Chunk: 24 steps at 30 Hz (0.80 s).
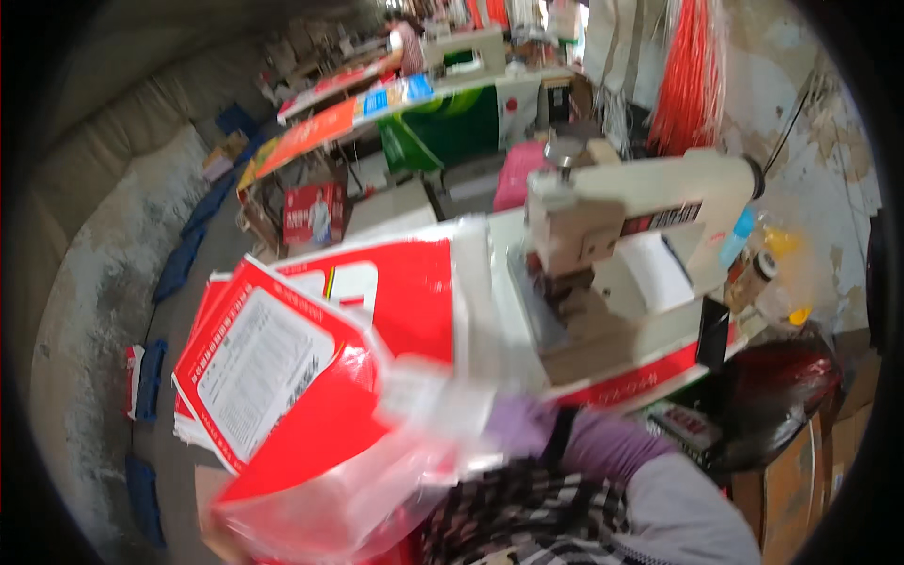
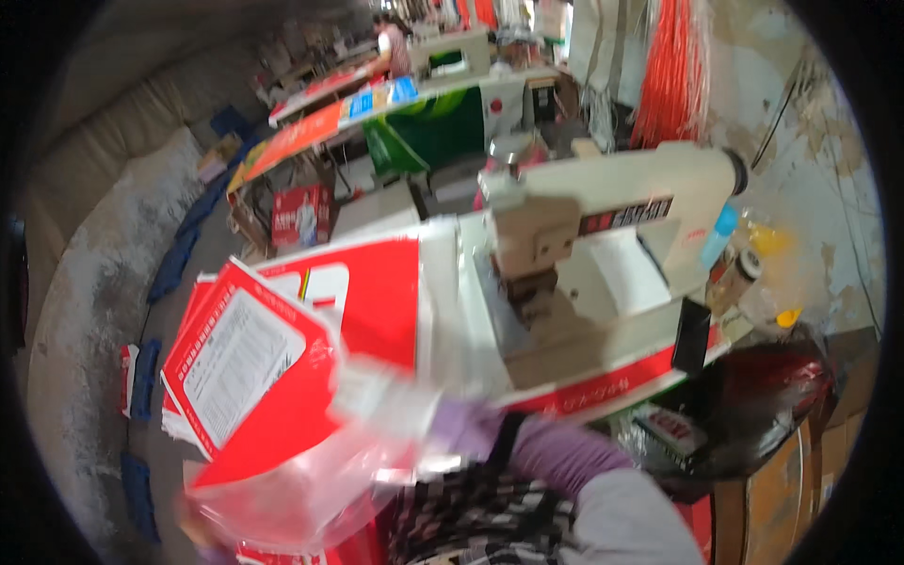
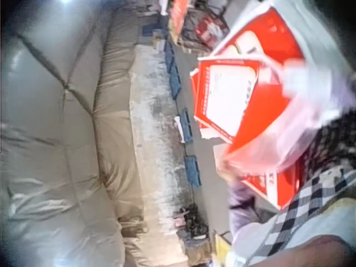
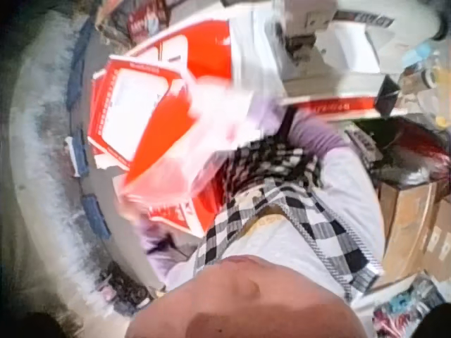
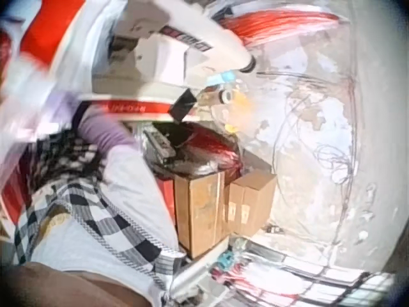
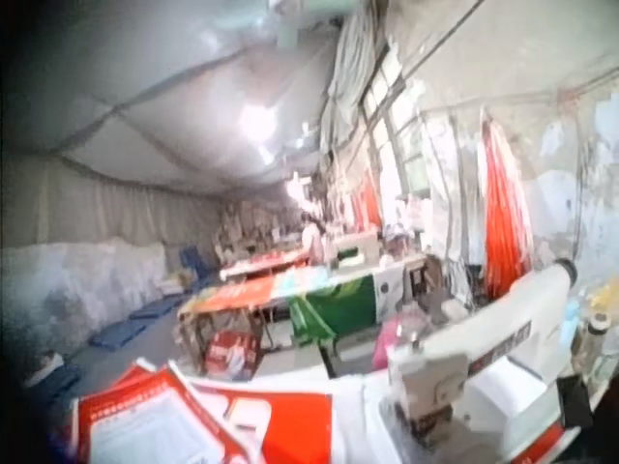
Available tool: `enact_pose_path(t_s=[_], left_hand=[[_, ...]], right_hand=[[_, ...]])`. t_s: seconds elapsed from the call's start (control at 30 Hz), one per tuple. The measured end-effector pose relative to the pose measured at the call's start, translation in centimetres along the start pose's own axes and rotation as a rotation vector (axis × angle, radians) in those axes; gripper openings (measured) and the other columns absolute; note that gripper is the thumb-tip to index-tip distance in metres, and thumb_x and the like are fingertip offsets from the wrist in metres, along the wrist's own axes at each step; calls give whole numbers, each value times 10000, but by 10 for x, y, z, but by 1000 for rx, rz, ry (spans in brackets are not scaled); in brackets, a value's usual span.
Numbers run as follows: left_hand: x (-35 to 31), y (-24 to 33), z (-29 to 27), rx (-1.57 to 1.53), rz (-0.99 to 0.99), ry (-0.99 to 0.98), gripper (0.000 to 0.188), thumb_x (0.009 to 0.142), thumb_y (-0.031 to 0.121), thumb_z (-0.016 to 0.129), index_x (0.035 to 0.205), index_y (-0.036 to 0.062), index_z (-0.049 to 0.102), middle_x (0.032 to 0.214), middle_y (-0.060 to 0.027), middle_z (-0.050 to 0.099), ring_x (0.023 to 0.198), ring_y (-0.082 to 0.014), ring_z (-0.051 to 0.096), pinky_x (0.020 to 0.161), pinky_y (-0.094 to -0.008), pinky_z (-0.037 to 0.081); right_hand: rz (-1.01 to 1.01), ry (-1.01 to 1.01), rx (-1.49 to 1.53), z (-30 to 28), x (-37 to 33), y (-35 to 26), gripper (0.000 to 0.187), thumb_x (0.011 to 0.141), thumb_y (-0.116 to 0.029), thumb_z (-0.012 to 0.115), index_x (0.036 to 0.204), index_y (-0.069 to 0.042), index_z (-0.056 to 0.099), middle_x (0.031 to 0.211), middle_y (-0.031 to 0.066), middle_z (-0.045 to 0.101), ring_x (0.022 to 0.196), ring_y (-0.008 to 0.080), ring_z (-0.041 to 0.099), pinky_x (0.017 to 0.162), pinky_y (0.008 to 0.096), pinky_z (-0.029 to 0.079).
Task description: Sewing and folding large fertilizer bags using an industrial sewing machine.
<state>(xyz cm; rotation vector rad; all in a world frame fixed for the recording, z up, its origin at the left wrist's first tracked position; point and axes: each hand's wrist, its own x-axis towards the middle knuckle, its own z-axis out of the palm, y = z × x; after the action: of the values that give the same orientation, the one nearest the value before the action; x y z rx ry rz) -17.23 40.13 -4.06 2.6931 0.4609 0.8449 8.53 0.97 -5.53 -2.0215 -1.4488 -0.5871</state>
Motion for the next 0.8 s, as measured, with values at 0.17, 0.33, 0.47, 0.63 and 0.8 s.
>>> enact_pose_path(t_s=[0.17, 0.33, 0.47, 0.63, 0.8], left_hand=[[280, -1, 13, -104, 131, 296, 213, 906, 216, 551, 1031, 77, 653, 990, -87, 652, 896, -222, 620, 802, -357, 487], [335, 225, 195, 90, 870, -118, 255, 843, 116, 520, 1062, 107, 650, 1007, -138, 654, 957, -313, 630, 840, -400, 503], [245, 355, 309, -70, 1054, -597, 347, 858, 118, 488, 1174, 160, 623, 1041, -139, 670, 937, -315, 651, 843, -410, 515], [176, 409, 437, -617, 1138, -780, 313, 664, -62, 557, 866, 119, 713, 882, -117, 684, 812, -268, 667, 735, -343, 527], [146, 428, 433, -618, 934, -866, 255, 637, -68, 557, 791, 84, 692, 727, -146, 657, 642, -275, 635, 585, -335, 499]], right_hand=[[-11, 155, 130, 16, 16, -152, 249, 809, -147, 537, 1018, -23, 589, 664, 59, 559, 573, 228, 567, 604, 321, 464], [923, 395, 463, -17, -152, -56, 443, 771, -301, 720, 1131, -61, 623, 884, 132, 681, 744, 319, 656, 659, 351, 523], [1273, 429, 147, 11, -281, -93, 432, 790, -249, 690, 1175, -68, 622, 897, 169, 674, 776, 353, 663, 658, 371, 523], [1476, 530, 149, -46, -287, -167, 360, 931, -189, 501, 1247, -31, 572, 1171, 154, 637, 1053, 243, 622, 878, 335, 480], [1071, 54, -277, -39, -338, -150, 453, 702, -76, 568, 1128, -203, 652, 539, 46, 466, 491, 241, 523, 492, 395, 415]])
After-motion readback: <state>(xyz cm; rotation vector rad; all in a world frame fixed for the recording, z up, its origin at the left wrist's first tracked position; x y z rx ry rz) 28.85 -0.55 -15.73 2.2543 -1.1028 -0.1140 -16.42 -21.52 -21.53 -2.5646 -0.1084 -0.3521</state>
